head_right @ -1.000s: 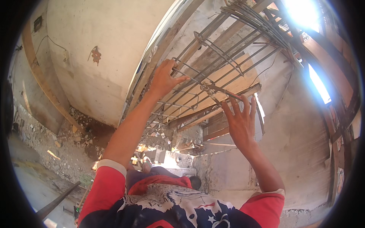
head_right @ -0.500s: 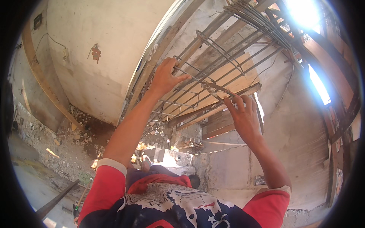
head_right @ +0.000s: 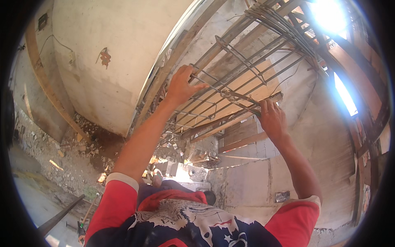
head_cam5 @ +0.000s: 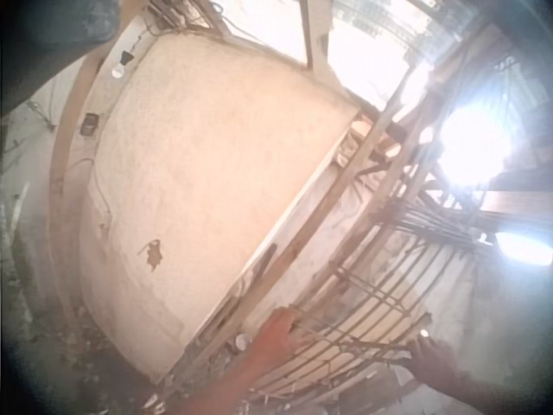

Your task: The person uses pliers to cut and twist wire ties, securing a vertical metal frame to a wooden support beam. They repeatedly position the frame, wrap wire, and tighten connections to stabilize the structure.

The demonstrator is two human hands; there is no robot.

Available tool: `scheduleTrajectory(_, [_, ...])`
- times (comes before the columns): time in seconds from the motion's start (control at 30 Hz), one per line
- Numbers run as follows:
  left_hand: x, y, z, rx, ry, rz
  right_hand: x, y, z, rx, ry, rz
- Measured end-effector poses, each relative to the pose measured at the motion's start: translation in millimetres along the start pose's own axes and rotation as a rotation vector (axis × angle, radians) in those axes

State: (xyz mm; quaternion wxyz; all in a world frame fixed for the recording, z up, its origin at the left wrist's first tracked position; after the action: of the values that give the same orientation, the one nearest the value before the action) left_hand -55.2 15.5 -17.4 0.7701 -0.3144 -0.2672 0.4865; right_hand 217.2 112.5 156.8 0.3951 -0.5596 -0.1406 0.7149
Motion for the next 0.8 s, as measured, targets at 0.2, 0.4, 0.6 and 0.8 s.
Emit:
scheduleTrajectory(0.2, [-1, 1, 0, 0.018, -0.023, -0.002, -15, 13, 5, 0.125, 0.227, 0.083])
scheduleTrajectory(0.4, [-5, -1, 2, -0.014, -0.001, -0.045, 1, 21, -14, 0.564, 0.652, 0.671])
scheduleTrajectory(0.6, [-8, 0, 2, -0.039, 0.031, 0.005, 2, 80, -43, 1.241, 0.93, 1.65])
scheduleTrajectory(0.8, [0, 2, 3, 0.011, 0.007, -0.008, 1, 46, -27, 0.685, 0.769, 0.751])
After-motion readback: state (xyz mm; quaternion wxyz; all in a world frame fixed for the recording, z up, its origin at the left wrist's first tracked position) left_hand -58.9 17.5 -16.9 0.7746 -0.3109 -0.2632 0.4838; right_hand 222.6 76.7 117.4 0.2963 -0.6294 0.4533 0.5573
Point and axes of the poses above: each hand's wrist, its own z-axis towards the middle knuckle, its own x-axis out of the palm, y = z × x, the point moved 3 cm from there along z, towards the middle knuckle, and after that the axes turned 10 degrees about -y, right-handed, at the moved point
